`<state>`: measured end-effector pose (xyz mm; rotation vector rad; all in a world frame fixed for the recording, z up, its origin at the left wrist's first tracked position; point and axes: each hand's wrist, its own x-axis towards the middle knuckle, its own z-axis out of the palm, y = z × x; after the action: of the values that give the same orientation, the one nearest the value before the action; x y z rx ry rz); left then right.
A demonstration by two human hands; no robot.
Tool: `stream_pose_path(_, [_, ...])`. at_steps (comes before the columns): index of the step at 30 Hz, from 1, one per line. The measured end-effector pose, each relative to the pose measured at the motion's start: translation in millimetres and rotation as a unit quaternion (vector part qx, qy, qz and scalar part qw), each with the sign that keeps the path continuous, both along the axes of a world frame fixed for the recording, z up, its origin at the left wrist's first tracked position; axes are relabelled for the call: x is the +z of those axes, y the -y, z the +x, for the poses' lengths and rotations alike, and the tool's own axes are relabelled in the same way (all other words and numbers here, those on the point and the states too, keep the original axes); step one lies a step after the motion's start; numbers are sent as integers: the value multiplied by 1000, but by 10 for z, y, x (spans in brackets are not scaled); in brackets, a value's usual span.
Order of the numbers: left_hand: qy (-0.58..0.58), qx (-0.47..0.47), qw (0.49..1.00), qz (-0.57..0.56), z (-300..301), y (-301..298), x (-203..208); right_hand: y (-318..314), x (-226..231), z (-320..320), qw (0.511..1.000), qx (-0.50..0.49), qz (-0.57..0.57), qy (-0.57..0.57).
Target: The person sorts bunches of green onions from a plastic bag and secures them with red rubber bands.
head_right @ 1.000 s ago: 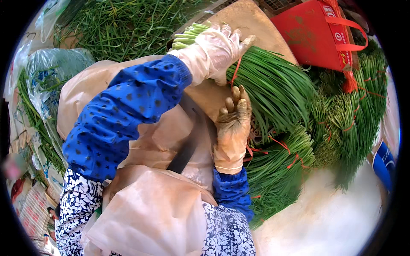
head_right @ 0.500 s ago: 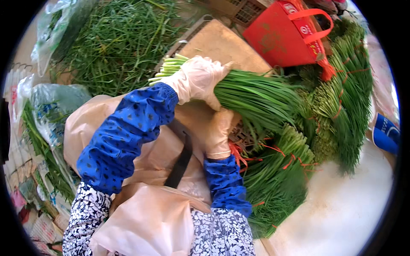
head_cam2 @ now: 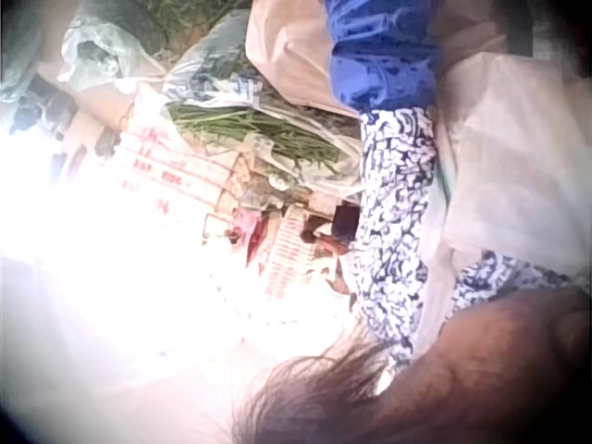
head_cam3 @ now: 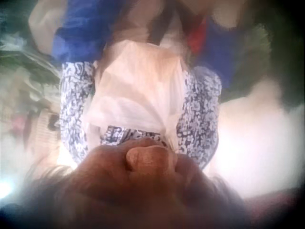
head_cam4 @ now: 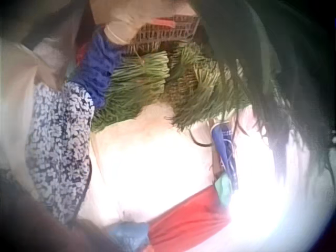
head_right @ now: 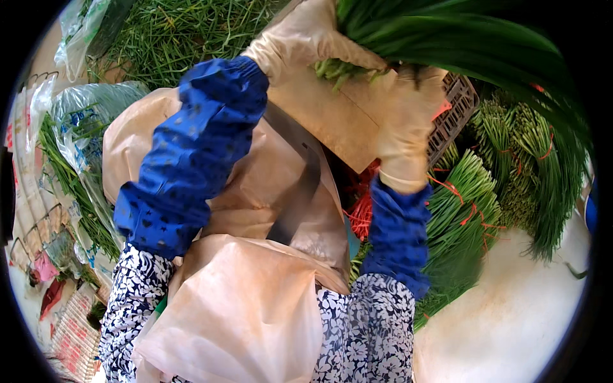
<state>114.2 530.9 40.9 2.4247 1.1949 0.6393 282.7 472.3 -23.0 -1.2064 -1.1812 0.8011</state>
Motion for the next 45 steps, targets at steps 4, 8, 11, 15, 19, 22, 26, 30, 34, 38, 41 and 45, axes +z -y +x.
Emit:
stream_pose_path(4, [-35,-19,998,-43,42,-66,-37,128,76,48,987,2,-5,160])
stream_pose_path(8, [-39,-26,996,-69,128,-21,-91,60,63,189,989,-28,45,139])
stream_pose_path(11, [-36,-20,995,-91,41,-47,-113,73,448,73,992,-21,42,119])
stream_pose_path(15, [-26,-53,993,-100,152,83,-21,185,82,380,971,-35,45,231])
stream_pose_path(19, [-1,-45,994,-98,76,46,45,217,60,37,986,-3,16,168])
stream_pose_path(22, [11,-52,993,-101,72,14,54,196,57,19,981,1,12,195])
stream_pose_path(26, [20,-57,989,-135,46,-18,155,209,237,-67,976,23,-3,218])
stream_pose_path(30, [40,-60,978,-196,19,-228,299,538,472,-238,981,53,-168,76])
stream_pose_path(34, [-76,2,975,-210,-131,-540,516,819,85,-215,978,98,-183,-33])
stream_pose_path(38, [22,12,985,-168,-699,218,958,851,-56,68,975,36,-116,187])
stream_pose_path(41, [8,127,989,76,-678,651,150,713,69,-92,959,126,61,245])
stream_pose_path(45, [-196,203,942,183,-263,1047,-580,494,131,-182,979,171,-106,17])
